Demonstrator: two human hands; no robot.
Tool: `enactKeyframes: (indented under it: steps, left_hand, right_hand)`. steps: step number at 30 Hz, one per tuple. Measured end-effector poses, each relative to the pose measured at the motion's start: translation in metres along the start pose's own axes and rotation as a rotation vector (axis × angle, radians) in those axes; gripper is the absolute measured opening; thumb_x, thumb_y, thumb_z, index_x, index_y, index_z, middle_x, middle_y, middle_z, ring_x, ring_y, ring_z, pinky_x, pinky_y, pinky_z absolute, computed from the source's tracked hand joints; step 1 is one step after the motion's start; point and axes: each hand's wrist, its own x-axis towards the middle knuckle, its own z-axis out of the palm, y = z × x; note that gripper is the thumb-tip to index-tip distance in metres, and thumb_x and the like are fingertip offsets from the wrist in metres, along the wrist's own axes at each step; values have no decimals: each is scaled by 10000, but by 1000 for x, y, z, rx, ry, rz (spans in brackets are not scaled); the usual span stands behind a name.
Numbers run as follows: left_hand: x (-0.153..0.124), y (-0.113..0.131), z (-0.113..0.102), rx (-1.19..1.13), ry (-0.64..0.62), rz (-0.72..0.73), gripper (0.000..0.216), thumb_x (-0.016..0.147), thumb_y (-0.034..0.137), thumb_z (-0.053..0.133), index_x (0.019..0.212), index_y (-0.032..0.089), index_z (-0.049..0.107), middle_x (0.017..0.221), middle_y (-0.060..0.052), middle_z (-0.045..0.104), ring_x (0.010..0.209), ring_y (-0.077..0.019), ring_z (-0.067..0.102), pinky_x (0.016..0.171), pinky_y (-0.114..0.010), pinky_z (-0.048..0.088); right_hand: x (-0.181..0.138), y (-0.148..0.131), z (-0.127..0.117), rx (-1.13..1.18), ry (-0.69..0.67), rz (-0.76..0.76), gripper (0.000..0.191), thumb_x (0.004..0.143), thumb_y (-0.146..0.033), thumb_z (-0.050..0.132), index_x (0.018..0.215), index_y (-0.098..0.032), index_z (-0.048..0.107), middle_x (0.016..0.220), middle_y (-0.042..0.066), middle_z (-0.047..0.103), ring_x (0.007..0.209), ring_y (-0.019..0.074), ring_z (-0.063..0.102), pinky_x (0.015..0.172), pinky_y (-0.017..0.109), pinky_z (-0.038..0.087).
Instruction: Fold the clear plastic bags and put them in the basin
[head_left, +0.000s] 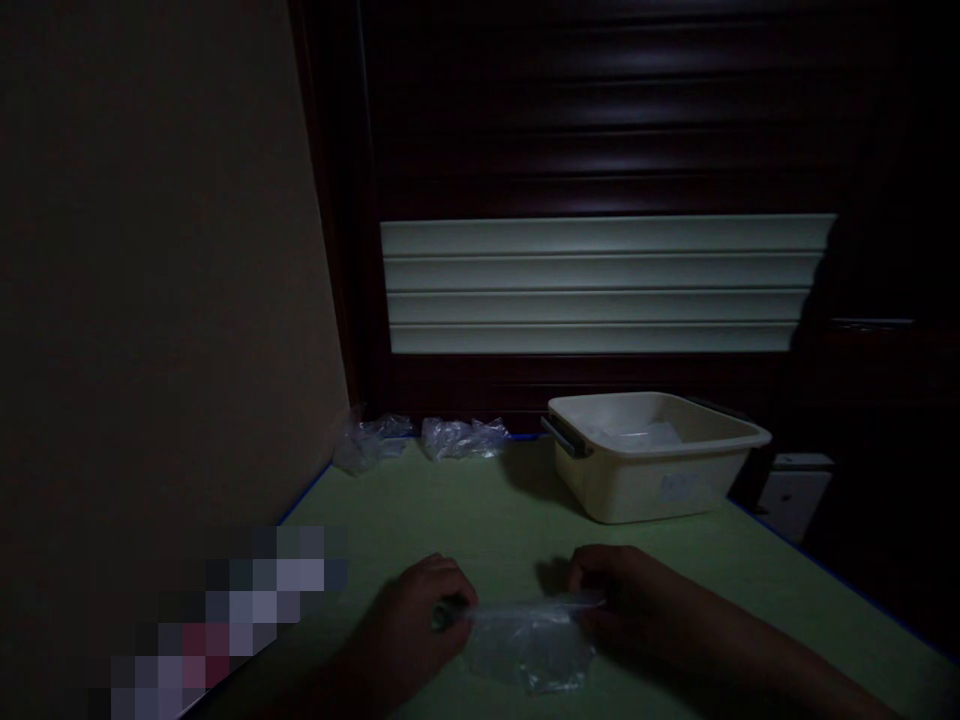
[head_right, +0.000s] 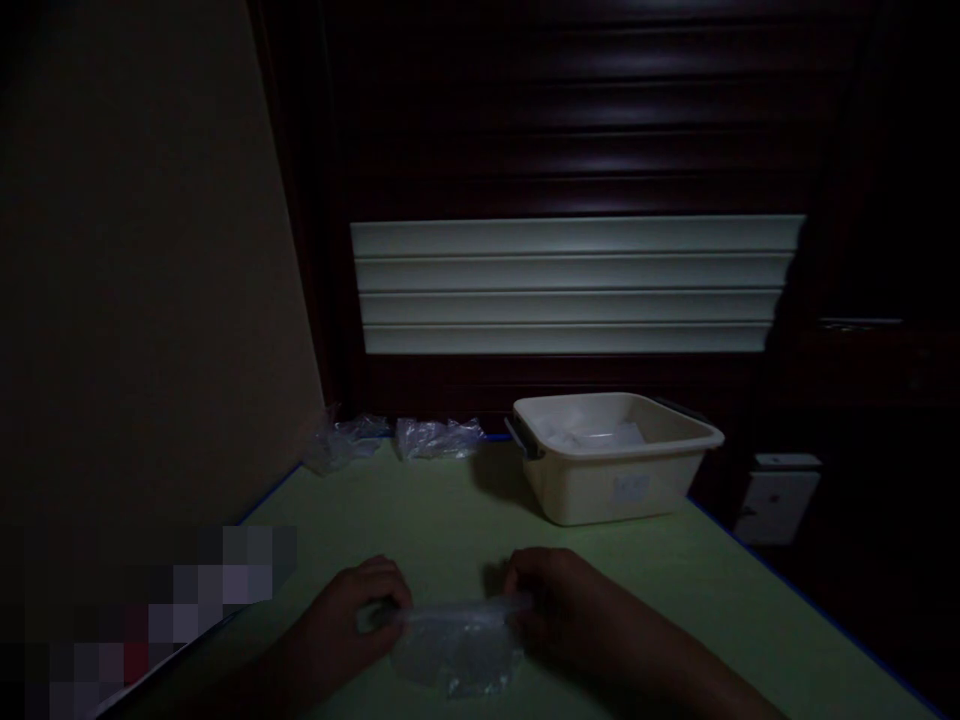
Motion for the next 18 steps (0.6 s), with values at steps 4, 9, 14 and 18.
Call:
enactKeyframes:
  steps: [4,9,14,18]
  left_hand:
    - [-1,3,-1,135,11,104,271,631,-78,525,710,169,603,734,15,593,747,-154,552,678,-233,405]
    - [-5,4,-2,298,-25,210,245,719,-69,530,737,171,577,779,7,589,770,-155,552,678,-227,416]
    - [-7,3,0,419,-11,333,184,789,-8,555,751,172,552,785,2,587,745,-156,537,670,-239,418]
    - [-6,-3,5,482,59,374,183,764,0,577,709,171,540,725,12,574,686,-153,519,618,-244,395]
  right_hand:
    - [-7,-9,-9,-1,30,-7,281,716,-39,479,915,-166,630,918,57,691,808,180,619,706,285,474]
    - [-11,-17,-6,-175,329,-102,305,829,-135,433,1067,-166,621,1073,131,669,964,250,628,827,388,502]
    - [-14,-28,17,-463,316,-367,395,907,-254,438,1282,-153,509,1280,161,574,1150,255,558,929,361,488]
    - [-7,-18,42,-710,194,-612,494,873,-372,543,1284,-100,500,1249,199,586,1103,294,593,864,370,537]
